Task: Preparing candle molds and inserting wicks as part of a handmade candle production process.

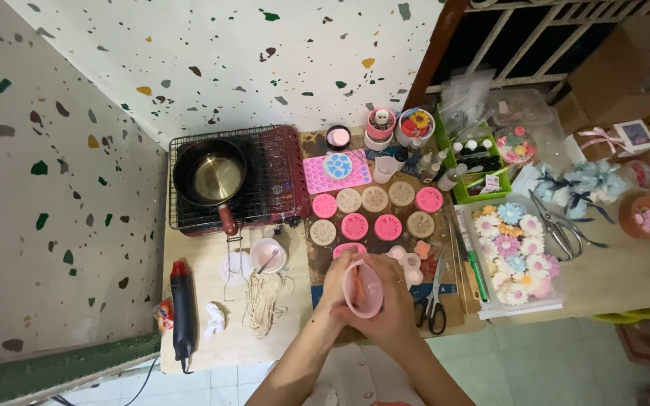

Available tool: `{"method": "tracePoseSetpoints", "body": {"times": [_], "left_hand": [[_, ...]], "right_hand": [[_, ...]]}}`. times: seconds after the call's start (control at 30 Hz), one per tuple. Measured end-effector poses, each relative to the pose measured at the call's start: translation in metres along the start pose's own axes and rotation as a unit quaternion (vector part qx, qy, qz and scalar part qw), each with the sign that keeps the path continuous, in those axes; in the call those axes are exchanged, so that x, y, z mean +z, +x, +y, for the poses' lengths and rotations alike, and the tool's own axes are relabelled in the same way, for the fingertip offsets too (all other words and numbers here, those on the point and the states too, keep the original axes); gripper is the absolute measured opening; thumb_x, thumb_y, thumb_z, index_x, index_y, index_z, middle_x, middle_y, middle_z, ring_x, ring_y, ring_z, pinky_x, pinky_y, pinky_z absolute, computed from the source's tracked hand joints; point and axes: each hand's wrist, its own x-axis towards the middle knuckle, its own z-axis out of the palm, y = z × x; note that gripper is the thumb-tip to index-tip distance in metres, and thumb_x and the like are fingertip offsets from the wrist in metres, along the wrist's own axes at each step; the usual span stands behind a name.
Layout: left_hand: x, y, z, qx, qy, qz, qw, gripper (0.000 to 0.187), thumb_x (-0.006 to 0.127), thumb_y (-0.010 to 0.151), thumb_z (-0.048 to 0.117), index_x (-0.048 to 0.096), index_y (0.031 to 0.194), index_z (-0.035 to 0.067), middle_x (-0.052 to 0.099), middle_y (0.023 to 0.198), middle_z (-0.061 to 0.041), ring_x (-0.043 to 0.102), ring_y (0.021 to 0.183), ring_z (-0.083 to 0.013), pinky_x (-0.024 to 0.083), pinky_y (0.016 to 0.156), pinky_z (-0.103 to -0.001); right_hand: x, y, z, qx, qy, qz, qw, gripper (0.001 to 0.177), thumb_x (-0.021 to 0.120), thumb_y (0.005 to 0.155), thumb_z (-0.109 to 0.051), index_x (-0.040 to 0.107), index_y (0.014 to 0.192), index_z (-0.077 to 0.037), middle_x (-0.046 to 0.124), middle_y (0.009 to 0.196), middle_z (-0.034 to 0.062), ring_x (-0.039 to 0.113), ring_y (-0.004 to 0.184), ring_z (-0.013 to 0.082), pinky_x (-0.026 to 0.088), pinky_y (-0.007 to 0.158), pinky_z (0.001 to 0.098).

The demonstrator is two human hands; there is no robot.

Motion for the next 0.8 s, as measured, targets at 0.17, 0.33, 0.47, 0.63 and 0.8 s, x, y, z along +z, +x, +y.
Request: {"method": "tracePoseSetpoints", "body": {"times": [0.17, 0.33, 0.47, 0.63, 0.8], "left_hand": [[0.003, -0.001, 0.045, -0.276, -0.424, 0.018, 0.863, 0.042, 0.050, 0.104, 0.044, 0.064, 0.107, 0.005, 0.067, 0.093, -0.009, 0.066, 0.083, -0.0188, 0.055, 0.069, -0.034], [-0.006, -0.002, 0.043, -0.263, -0.397, -0.071, 0.877, 0.037, 0.048, 0.102, 0.035, 0.065, 0.109, 0.003, 0.070, 0.099, -0.011, 0.069, 0.086, -0.0212, 0.057, 0.069, -0.034], [-0.033, -0.015, 0.077, -0.406, -0.412, -0.102, 0.809, 0.040, 0.046, 0.101, 0.034, 0.063, 0.122, 0.005, 0.070, 0.114, -0.010, 0.070, 0.100, -0.0212, 0.060, 0.080, -0.039], [-0.062, -0.046, 0.031, -0.484, -0.425, -0.094, 0.759, 0.054, 0.041, 0.096, 0.048, 0.058, 0.131, 0.011, 0.067, 0.121, -0.006, 0.065, 0.105, -0.0244, 0.056, 0.083, -0.045], [-0.093, -0.090, -0.127, -0.332, -0.405, 0.154, 0.838, 0.045, 0.056, 0.087, -0.003, 0.055, 0.132, 0.000, 0.069, 0.119, -0.013, 0.077, 0.103, -0.0251, 0.059, 0.091, -0.031]], "right_hand": [[-0.002, -0.007, 0.002, 0.049, -0.014, -0.021, 0.998, 0.096, 0.097, 0.064, -0.040, 0.049, 0.140, -0.007, 0.062, 0.136, 0.0139, 0.060, 0.125, 0.0333, 0.049, 0.105, 0.0454], [-0.020, 0.011, -0.018, 0.101, -0.014, -0.090, 0.991, 0.095, 0.096, 0.060, -0.032, 0.050, 0.139, -0.007, 0.061, 0.134, 0.0147, 0.060, 0.124, 0.0335, 0.048, 0.103, 0.0447], [-0.019, 0.009, -0.002, 0.234, -0.067, -0.231, 0.942, 0.080, 0.091, 0.061, -0.026, 0.059, 0.133, -0.014, 0.065, 0.129, 0.0114, 0.062, 0.122, 0.0312, 0.048, 0.103, 0.0422], [0.019, -0.011, 0.037, 0.298, -0.106, -0.265, 0.911, 0.070, 0.089, 0.067, -0.031, 0.062, 0.129, -0.015, 0.064, 0.130, 0.0133, 0.060, 0.122, 0.0330, 0.048, 0.101, 0.0430], [0.088, -0.026, 0.111, 0.327, -0.199, -0.249, 0.890, 0.068, 0.086, 0.073, -0.031, 0.058, 0.130, -0.007, 0.063, 0.126, 0.0164, 0.061, 0.120, 0.0343, 0.051, 0.098, 0.0448]]}}
